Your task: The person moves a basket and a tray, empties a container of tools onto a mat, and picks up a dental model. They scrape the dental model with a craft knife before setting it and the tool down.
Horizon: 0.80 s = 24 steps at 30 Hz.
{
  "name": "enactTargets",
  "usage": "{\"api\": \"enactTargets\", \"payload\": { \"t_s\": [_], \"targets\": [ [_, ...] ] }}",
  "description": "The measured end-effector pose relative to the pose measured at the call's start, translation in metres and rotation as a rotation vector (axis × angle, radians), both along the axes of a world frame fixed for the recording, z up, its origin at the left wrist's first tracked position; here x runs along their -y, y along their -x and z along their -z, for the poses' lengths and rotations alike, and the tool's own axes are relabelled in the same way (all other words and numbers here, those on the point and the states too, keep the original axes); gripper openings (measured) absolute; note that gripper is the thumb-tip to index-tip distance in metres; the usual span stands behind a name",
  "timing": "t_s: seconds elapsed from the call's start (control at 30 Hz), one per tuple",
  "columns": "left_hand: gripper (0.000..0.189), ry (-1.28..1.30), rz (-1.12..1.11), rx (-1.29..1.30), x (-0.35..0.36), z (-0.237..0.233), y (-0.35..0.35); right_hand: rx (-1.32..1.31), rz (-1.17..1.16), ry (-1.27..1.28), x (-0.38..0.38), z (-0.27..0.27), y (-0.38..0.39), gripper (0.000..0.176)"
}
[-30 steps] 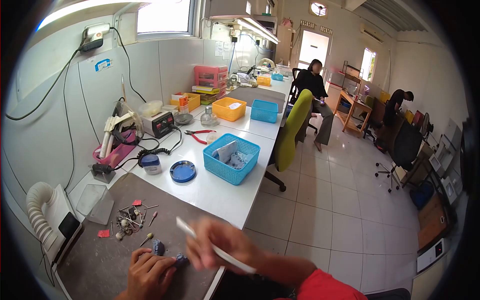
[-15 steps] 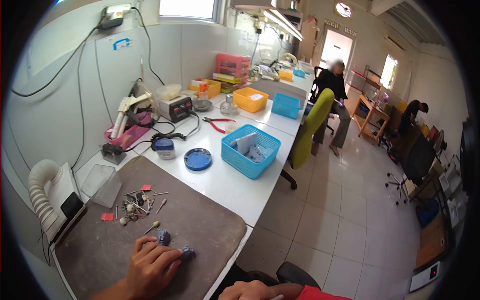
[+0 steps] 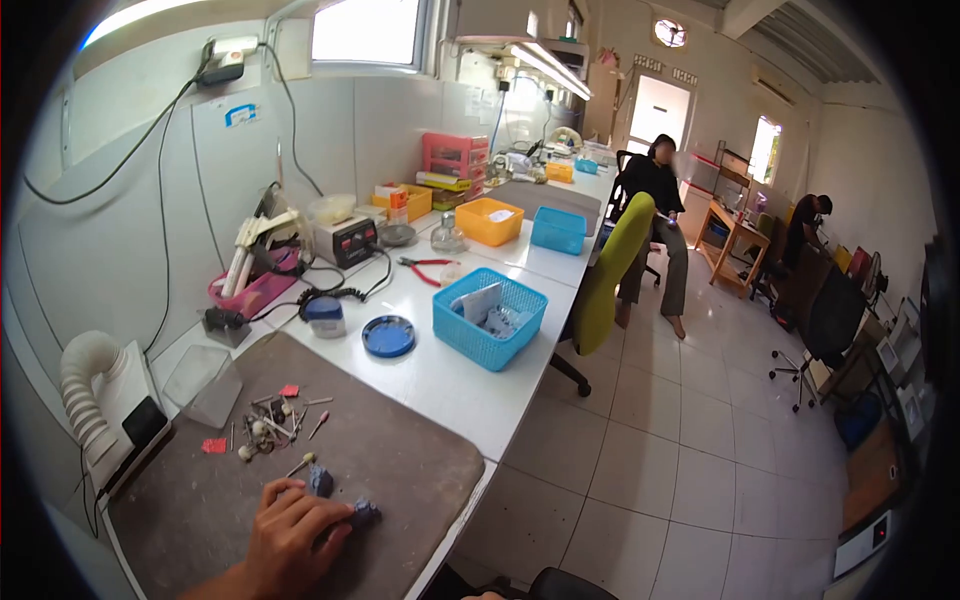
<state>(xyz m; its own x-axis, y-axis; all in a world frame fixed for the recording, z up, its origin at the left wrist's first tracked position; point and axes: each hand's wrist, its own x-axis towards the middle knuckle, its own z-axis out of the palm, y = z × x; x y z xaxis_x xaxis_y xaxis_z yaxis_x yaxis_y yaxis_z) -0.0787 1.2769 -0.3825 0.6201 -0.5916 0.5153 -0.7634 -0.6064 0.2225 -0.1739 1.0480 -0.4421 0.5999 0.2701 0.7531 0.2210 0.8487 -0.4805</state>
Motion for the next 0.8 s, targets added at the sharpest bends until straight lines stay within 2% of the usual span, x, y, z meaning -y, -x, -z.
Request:
{"api": "enactTargets", "payload": {
  "t_s": [0.07, 0.13, 0.3, 0.4, 0.47, 0.53, 0.57, 0.6, 0.63, 0.67, 0.7, 0.8],
  "targets": [
    [0.026, 0.045, -0.043, 0.056, 0.006, -0.005, -0.001, -0.017, 0.107, -0.077, -0.006, 0.015, 0.018, 0.043],
    [0.027, 0.040, -0.115, 0.029, 0.002, -0.006, 0.002, -0.054, 0.045, -0.127, -0.014, 0.004, 0.028, 0.042],
    [0.032, 0.094, -0.061, 0.033, -0.003, -0.006, 0.001, -0.056, -0.144, -0.146, -0.028, -0.025, 0.036, 0.041],
    [0.027, 0.075, -0.052, 0.014, -0.005, -0.008, 0.002, -0.048, -0.203, -0.091, -0.032, -0.045, 0.028, 0.041],
    [0.027, 0.077, -0.053, 0.024, -0.006, -0.007, 0.002, -0.014, -0.157, 0.045, -0.029, -0.057, 0.018, 0.034],
    [0.027, 0.075, -0.070, -0.016, -0.009, -0.008, 0.006, -0.158, -0.026, 0.036, -0.030, -0.050, 0.022, 0.029],
    [0.029, 0.081, -0.075, 0.049, -0.009, -0.010, 0.004, -0.178, -0.070, 0.023, -0.029, -0.052, 0.015, 0.028],
    [0.031, 0.090, -0.076, 0.096, -0.008, -0.007, 0.004, -0.244, -0.012, 0.002, -0.034, -0.068, 0.013, 0.027],
    [0.032, 0.099, -0.087, 0.085, -0.008, -0.004, 0.002, -0.199, 0.032, 0.029, -0.036, -0.068, 0.010, 0.028],
    [0.032, 0.105, -0.100, 0.082, -0.008, -0.002, 0.002, -0.347, 0.093, 0.043, -0.042, -0.082, 0.022, 0.030],
    [0.032, 0.099, -0.107, 0.028, -0.006, 0.000, 0.005, -0.422, 0.087, -0.075, -0.050, -0.088, 0.032, 0.032],
    [0.034, 0.067, -0.112, 0.097, -0.007, -0.002, 0.006, -0.544, 0.111, -0.541, -0.095, -0.092, 0.065, 0.042]
  ]
}}
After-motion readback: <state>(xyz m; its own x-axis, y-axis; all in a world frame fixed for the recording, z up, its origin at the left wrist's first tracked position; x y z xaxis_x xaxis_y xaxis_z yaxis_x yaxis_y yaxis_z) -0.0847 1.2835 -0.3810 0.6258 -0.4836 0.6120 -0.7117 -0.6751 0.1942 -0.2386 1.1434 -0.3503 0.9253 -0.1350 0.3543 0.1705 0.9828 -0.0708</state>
